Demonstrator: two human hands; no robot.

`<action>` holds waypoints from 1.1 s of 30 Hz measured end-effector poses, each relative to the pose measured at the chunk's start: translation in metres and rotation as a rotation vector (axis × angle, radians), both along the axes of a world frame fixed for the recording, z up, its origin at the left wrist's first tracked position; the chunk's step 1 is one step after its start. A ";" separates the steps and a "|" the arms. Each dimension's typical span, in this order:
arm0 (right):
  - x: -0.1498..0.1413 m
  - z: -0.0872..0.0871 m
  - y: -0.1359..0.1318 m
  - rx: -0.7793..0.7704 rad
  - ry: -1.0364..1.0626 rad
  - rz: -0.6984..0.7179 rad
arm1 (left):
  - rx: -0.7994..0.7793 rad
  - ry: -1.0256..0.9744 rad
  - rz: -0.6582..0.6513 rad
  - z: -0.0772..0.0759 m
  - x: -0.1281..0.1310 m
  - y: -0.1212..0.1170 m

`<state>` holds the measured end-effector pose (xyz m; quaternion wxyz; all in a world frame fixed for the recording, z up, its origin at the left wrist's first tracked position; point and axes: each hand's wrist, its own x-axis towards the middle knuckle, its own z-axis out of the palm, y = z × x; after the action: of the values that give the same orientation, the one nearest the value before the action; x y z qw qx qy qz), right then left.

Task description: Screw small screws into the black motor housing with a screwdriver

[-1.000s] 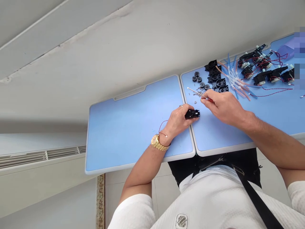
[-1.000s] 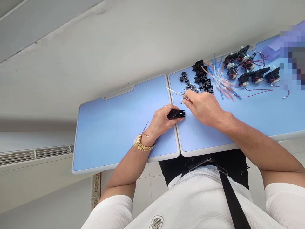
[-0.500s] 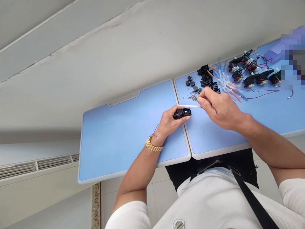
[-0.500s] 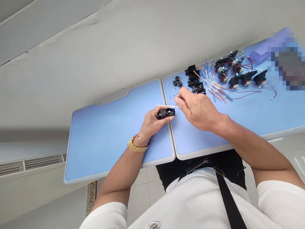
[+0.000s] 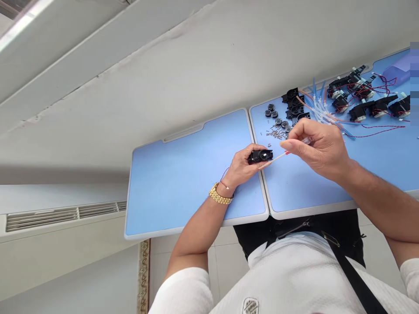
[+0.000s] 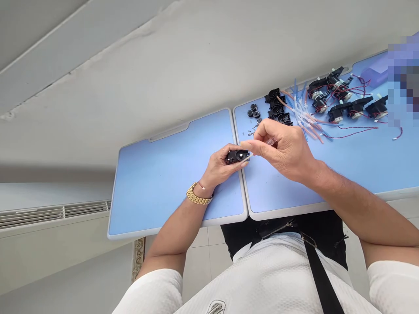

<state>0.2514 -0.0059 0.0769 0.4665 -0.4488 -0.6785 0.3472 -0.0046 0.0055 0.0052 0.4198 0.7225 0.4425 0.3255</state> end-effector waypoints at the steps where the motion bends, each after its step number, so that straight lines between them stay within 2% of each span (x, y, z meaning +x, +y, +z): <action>1: -0.001 -0.001 0.000 -0.006 0.021 0.022 | -0.001 -0.005 -0.002 0.000 0.000 0.000; 4: -0.004 -0.005 0.001 0.014 0.113 0.088 | -0.016 -0.009 0.003 0.001 0.001 0.000; 7: -0.004 -0.005 0.001 0.047 0.146 0.061 | -0.033 -0.001 0.000 0.002 0.000 -0.001; 11: -0.003 -0.005 0.000 0.107 0.090 -0.023 | -0.028 -0.003 -0.028 0.002 0.000 0.000; 15: -0.004 -0.008 0.000 0.161 0.046 0.019 | 0.011 -0.014 -0.066 0.001 0.000 0.001; 22: -0.003 -0.013 0.002 0.250 -0.158 0.010 | 0.024 -0.037 -0.079 0.001 0.001 0.001; 33: -0.002 -0.013 0.001 0.273 -0.220 -0.007 | 0.034 -0.014 -0.088 0.000 0.001 0.001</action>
<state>0.2492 -0.0049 0.0636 0.4472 -0.4191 -0.7647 0.1991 -0.0038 0.0061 0.0054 0.4242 0.7462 0.4017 0.3192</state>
